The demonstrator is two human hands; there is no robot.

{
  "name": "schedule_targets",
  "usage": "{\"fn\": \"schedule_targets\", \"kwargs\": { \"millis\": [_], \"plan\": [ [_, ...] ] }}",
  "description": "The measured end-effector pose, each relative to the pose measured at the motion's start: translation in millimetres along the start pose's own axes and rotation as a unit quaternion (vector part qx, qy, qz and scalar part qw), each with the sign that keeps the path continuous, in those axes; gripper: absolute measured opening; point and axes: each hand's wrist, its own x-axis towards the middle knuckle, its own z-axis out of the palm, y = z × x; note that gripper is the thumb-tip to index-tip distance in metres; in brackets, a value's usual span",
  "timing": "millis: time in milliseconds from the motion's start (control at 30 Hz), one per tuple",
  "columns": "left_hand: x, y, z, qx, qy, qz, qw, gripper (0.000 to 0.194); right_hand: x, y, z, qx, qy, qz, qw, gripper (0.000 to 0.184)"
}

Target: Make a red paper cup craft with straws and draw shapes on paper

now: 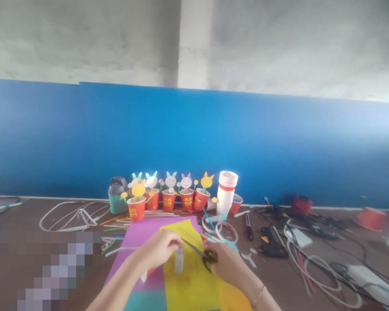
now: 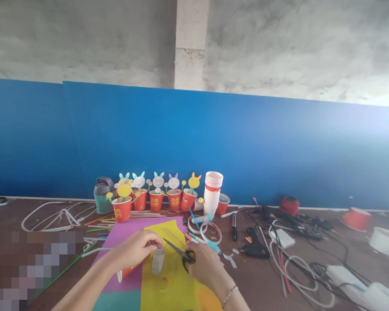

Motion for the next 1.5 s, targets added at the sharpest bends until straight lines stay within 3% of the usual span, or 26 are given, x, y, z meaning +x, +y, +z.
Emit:
{"fn": "schedule_targets", "kwargs": {
  "millis": [133, 333, 467, 633, 767, 1067, 1267, 1500],
  "plan": [
    [-1, 0, -0.2, 0.004, 0.009, 0.004, 1.0, 0.025, 8, 7, -3, 0.102, -0.052, 0.021, 0.993, 0.042],
    [0, 0, -0.2, 0.026, 0.01, 0.015, 0.999, 0.025, 8, 8, -5, 0.201, -0.029, -0.038, 0.978, 0.042],
    [2, -1, 2.4, 0.034, 0.028, 0.025, 0.999, 0.023, 7, 10, -10, 0.272, -0.094, -0.031, 0.957, 0.049],
    [4, -5, 7.1, -0.011, 0.041, 0.006, 0.999, 0.028, 6, 14, -16, 0.163, -0.082, 0.003, 0.983, 0.055],
    [5, -7, 8.8, -0.014, 0.048, 0.015, 0.999, 0.027, 2, 13, -25, 0.113, -0.104, 0.022, 0.988, 0.047],
    [4, 2, 6.9, 0.033, 0.039, 0.052, 0.997, 0.025, -7, -12, -23, 0.025, -0.062, -0.059, 0.996, 0.042],
    [3, 5, 10.3, 0.077, 0.05, 0.093, 0.991, 0.026, -10, -26, -18, 0.016, -0.02, -0.086, 0.996, 0.04],
    [3, 5, 12.1, 0.075, 0.052, 0.108, 0.99, 0.028, -12, -32, -17, -0.003, -0.012, -0.101, 0.995, 0.04]
  ]
}}
